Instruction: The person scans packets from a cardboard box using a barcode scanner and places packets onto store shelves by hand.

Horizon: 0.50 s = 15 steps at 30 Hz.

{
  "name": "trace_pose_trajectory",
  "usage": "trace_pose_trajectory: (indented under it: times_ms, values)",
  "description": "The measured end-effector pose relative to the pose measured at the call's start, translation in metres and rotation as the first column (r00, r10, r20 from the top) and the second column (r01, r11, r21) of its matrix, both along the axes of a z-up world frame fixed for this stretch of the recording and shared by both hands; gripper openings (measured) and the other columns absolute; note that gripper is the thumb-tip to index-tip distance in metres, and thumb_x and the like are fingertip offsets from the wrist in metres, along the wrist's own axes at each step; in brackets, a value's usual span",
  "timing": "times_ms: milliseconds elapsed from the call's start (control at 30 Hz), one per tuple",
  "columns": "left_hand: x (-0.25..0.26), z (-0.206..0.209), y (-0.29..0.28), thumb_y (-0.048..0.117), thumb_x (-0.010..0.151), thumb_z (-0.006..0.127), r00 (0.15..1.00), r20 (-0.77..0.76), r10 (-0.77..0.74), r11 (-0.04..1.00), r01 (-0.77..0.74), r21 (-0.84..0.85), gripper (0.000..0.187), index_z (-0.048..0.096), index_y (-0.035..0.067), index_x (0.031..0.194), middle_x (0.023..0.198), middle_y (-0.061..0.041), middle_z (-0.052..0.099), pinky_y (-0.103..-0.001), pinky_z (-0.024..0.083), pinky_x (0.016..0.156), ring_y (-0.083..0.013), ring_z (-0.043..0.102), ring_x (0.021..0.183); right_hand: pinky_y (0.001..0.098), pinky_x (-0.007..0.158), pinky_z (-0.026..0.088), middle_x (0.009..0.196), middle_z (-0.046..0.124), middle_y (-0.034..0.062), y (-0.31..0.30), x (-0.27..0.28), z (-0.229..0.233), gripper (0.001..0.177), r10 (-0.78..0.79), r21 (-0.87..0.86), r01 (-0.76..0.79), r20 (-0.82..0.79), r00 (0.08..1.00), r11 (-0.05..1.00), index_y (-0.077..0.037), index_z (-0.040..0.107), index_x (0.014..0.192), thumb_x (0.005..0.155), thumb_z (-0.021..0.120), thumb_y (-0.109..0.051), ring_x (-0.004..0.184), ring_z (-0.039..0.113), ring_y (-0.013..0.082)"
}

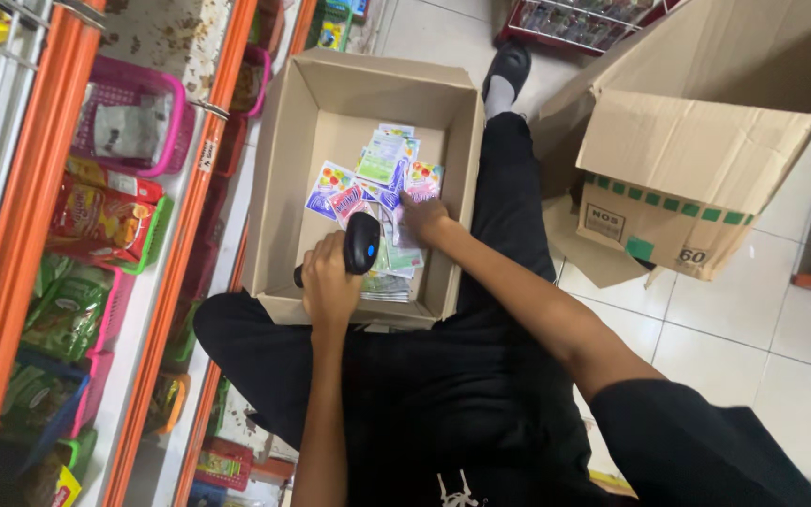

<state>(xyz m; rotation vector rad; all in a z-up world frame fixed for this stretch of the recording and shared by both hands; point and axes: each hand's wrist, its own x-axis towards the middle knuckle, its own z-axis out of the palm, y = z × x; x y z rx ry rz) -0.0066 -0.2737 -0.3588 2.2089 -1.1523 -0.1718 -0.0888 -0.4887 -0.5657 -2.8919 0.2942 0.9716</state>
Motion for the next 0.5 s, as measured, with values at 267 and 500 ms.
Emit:
trace_pose_trajectory:
  times_ms: [267,500]
  values:
    - [-0.003,0.007,0.004,0.002,0.077,0.067,1.0,-0.024,0.007,1.0,-0.006,0.03,0.034,0.063,-0.003,0.111,0.101,-0.019,0.067,-0.048,0.046,0.089,-0.0387,0.062,0.1,0.0442,0.076,0.063,0.167,0.025,0.0175,0.002,0.004,0.0,0.036,-0.069,0.037,0.068,0.022,0.997,0.997,-0.006,0.067,0.13,0.096,0.062,-0.015,0.104,0.075,0.0338]
    - [-0.005,0.008,0.003,0.001,0.076,0.069,1.0,-0.007,0.017,1.0,-0.016,0.025,0.034,0.063,-0.003,0.109,0.104,-0.019,0.068,-0.048,0.046,0.089,-0.0389,0.062,0.1,0.0455,0.089,0.058,0.169,0.022,0.014,0.005,0.0,0.018,0.031,-0.14,0.103,0.135,0.044,0.989,0.985,-0.01,0.073,0.123,0.097,0.063,-0.022,0.111,0.07,0.0341]
